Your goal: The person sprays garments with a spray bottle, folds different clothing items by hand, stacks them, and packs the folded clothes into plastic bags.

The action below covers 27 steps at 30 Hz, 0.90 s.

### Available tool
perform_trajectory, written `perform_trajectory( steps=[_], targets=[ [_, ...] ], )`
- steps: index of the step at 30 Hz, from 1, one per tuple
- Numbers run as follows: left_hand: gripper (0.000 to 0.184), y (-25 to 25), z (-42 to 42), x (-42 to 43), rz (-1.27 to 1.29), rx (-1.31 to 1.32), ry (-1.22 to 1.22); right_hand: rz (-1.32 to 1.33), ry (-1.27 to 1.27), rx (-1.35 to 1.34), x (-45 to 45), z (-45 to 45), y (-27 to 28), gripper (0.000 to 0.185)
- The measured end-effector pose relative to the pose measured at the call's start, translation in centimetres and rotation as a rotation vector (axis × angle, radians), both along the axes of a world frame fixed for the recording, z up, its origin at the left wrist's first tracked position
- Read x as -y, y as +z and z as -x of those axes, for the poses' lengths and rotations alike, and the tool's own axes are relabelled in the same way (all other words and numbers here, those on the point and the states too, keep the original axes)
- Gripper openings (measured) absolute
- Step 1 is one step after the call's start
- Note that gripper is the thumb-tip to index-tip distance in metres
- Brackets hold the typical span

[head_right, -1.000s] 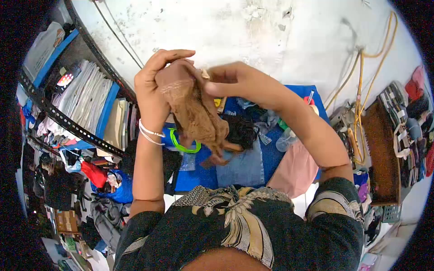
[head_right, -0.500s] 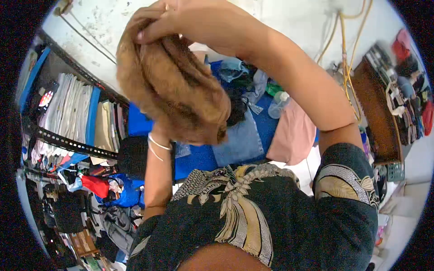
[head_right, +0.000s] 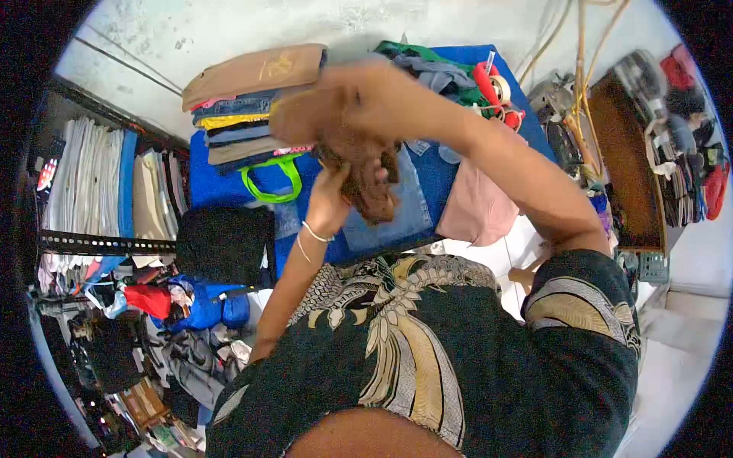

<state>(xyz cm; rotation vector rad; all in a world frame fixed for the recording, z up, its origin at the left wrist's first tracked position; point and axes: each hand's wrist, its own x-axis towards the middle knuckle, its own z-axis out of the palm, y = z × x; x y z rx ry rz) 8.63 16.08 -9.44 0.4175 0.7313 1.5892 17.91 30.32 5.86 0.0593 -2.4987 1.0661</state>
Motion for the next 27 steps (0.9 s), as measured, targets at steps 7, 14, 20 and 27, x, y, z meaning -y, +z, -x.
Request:
perform_trajectory(
  steps=[7, 14, 20, 27],
  targets=[
    [0.036, -0.9, 0.3, 0.9, 0.074, 0.111, 0.111, 0.176, -0.338, 0.016, 2.5, -5.0, -8.4, 0.087],
    [0.04, -1.4, -2.2, 2.3, -0.12, 0.168, 0.171, 0.951, -0.223, 0.108, 3.7, -5.0, -13.7, 0.078],
    [0.05, -16.4, -2.6, 7.4, 0.439, -0.607, 0.09, -0.183, -0.022, 0.58, -1.6, -2.8, -20.2, 0.056],
    [0.033, -7.3, -5.4, 5.2, 0.291, -1.574, 0.595, -0.341, -0.564, 0.18, -18.8, 1.4, -18.4, 0.037]
  ],
)
